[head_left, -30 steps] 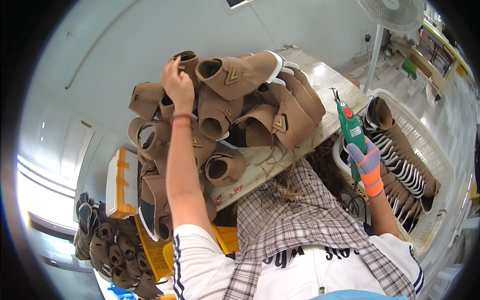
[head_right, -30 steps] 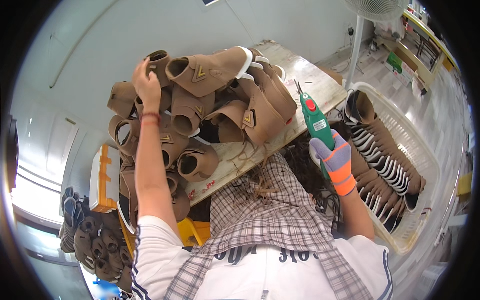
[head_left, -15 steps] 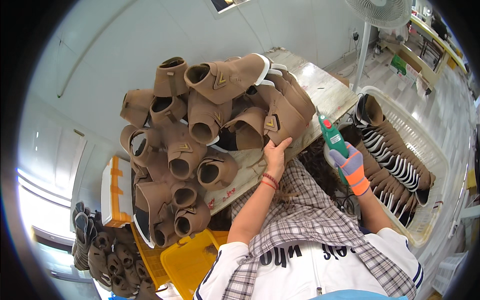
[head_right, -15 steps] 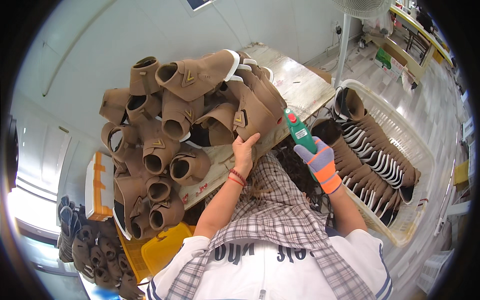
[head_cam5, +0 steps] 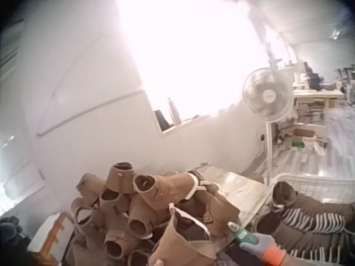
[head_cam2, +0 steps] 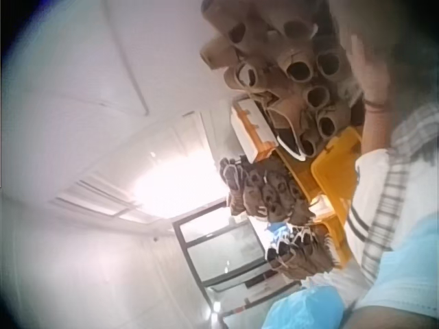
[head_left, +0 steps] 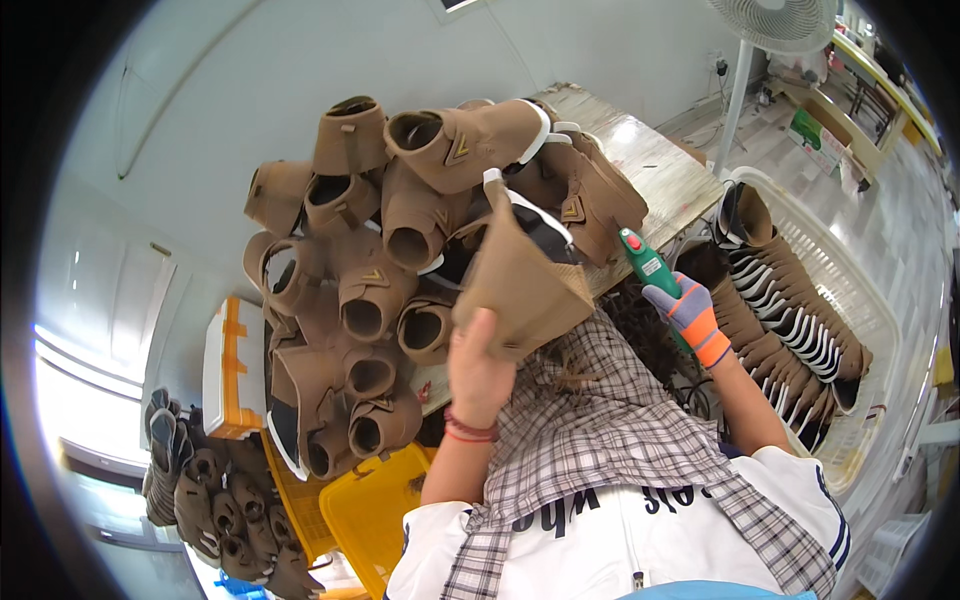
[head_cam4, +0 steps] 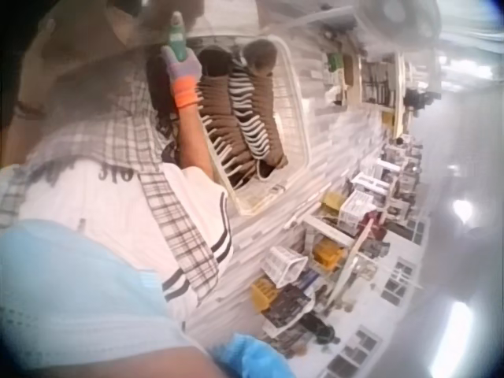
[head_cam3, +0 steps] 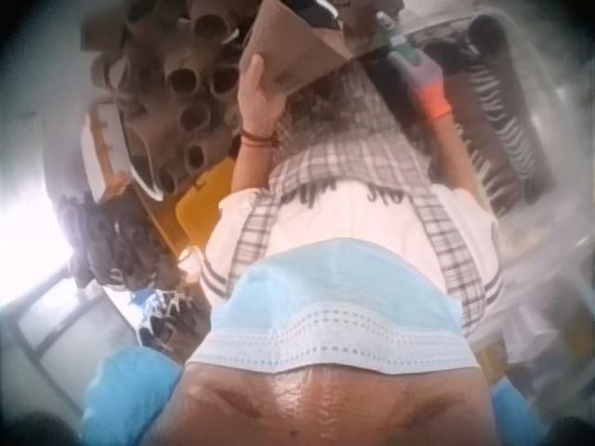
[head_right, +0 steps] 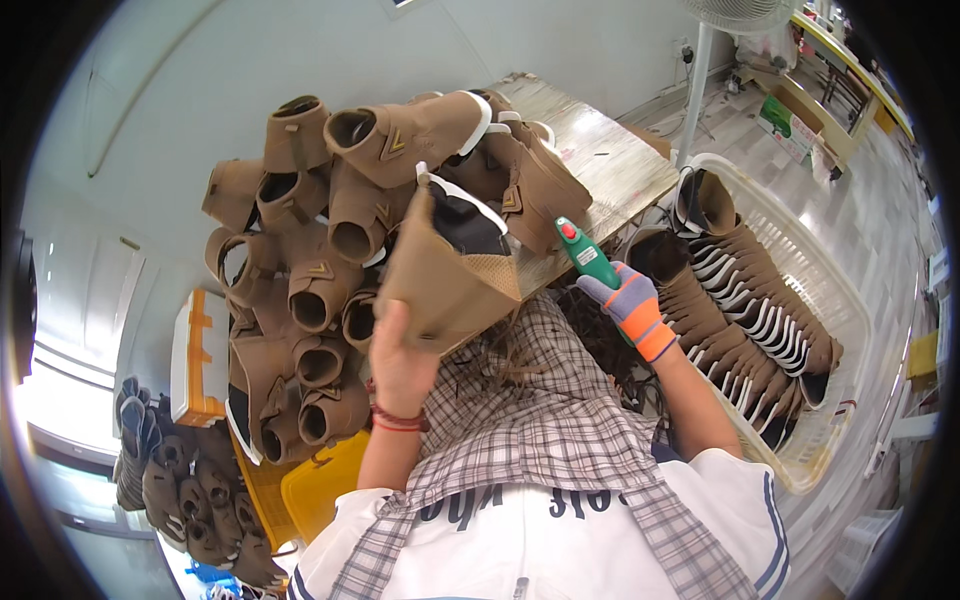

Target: The person uses a green handheld tool to apply adhesive to the inner lining of a brown shoe, then uses red-handled scissors to trim excess material from the shoe's interior. The person handles multiple shoes from a pile on the table, repeating the process.

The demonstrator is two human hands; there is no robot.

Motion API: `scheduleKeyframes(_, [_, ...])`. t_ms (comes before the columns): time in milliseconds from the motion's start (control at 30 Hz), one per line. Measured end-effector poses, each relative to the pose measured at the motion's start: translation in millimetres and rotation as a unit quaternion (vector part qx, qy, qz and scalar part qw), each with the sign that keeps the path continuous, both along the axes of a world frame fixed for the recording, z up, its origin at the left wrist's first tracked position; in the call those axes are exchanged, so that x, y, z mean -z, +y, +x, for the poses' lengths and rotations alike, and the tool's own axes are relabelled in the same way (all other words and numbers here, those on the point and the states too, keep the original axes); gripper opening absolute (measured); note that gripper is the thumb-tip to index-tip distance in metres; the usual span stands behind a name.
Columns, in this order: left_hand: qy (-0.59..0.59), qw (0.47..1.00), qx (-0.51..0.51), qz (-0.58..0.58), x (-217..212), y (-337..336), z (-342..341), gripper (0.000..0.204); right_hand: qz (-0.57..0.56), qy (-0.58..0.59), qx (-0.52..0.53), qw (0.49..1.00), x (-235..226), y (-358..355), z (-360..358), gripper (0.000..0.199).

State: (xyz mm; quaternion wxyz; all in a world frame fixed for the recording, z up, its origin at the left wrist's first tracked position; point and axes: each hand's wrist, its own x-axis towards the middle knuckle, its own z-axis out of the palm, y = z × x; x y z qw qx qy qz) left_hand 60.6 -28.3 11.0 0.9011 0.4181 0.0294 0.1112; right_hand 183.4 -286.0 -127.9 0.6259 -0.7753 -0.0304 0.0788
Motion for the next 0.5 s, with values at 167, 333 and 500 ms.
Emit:
scheduleKeyframes(167, [-0.055,0.989,-0.019,-0.134,-39.6,53.1,-14.8,0.045,-0.054,-0.049,-0.01,0.997,-10.9,-0.7,-12.2,0.048])
scheduleKeyframes(333, [-0.039,0.974,-0.053,-0.217,-36.0,100.9,-21.0,0.03,-0.099,-0.227,-0.019,0.969,-32.2,12.5,-33.7,0.052])
scheduleKeyframes(500, [-0.002,0.96,0.013,-0.281,-29.6,121.5,-23.2,0.031,-0.128,-0.374,-0.071,0.916,-88.5,18.1,-53.4,0.053])
